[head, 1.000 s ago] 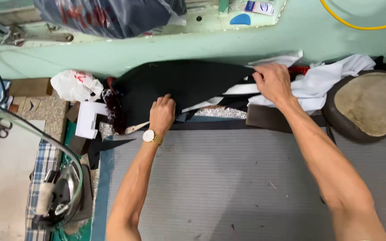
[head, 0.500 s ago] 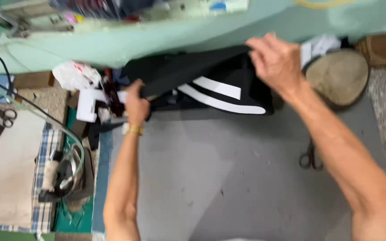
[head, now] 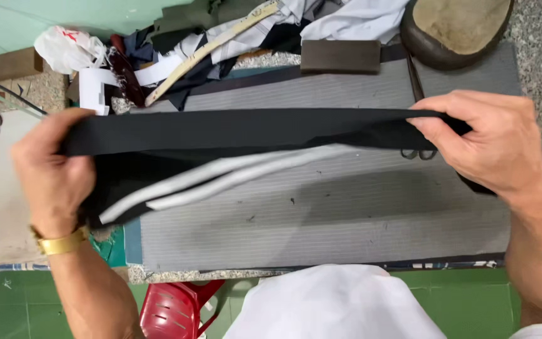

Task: The person irons a black piece of fabric with white stripes on a work table using a steam iron. They then use shears to cut the fabric along the edges of the white stripes, separating the striped sections from the main piece.

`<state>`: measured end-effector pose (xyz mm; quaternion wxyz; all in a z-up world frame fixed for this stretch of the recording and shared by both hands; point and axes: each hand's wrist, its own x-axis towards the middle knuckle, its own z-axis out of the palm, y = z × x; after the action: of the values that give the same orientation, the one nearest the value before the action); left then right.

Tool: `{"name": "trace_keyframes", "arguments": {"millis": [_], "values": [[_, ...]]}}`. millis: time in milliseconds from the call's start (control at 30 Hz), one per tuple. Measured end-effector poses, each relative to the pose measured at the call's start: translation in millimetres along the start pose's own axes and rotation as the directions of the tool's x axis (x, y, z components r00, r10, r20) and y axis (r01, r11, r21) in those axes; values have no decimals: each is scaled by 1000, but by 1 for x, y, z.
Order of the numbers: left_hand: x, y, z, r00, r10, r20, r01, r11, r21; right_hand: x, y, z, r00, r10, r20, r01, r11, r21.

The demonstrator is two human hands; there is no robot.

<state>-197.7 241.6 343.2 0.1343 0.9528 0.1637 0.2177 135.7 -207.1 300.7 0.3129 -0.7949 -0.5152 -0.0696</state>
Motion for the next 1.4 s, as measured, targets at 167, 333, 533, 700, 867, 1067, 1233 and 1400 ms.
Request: {"name": "trace_keyframes", "arguments": {"millis": [167, 333, 533, 700, 867, 1067, 1233, 1400], "values": [[1, -14, 80, 938, -156, 308, 143, 988, 65, -25, 51, 69, 971, 137, 197, -141, 990, 5], [-14, -85, 211, 784, -406, 470, 301, 910, 284, -21, 85, 151, 869, 325, 373, -370, 927, 55], [-31, -73, 252, 972, -218, -87, 234, 900, 368, -57, 172, 226, 963, 255, -92, -270, 924, -270], [-90, -44, 263, 971, -238, -40, 238, 920, 310, -133, 199, 204, 879, 454, -146, -476, 848, -230], [-170, -24, 279, 974, -226, -7, 215, 920, 326, -209, 206, 193, 867, 492, -79, -495, 830, -258], [-191, -31, 294, 979, -200, 49, 177, 940, 291, -177, 147, 200, 939, 321, -125, -344, 857, -383], [-159, -16, 319, 989, -70, 127, 49, 986, 159, -148, 133, 234, 962, 245, -117, -269, 923, -276], [-143, -23, 331, 988, -84, 130, 39, 948, 315, -131, 180, 236, 851, 474, -225, -525, 765, -373]]}}
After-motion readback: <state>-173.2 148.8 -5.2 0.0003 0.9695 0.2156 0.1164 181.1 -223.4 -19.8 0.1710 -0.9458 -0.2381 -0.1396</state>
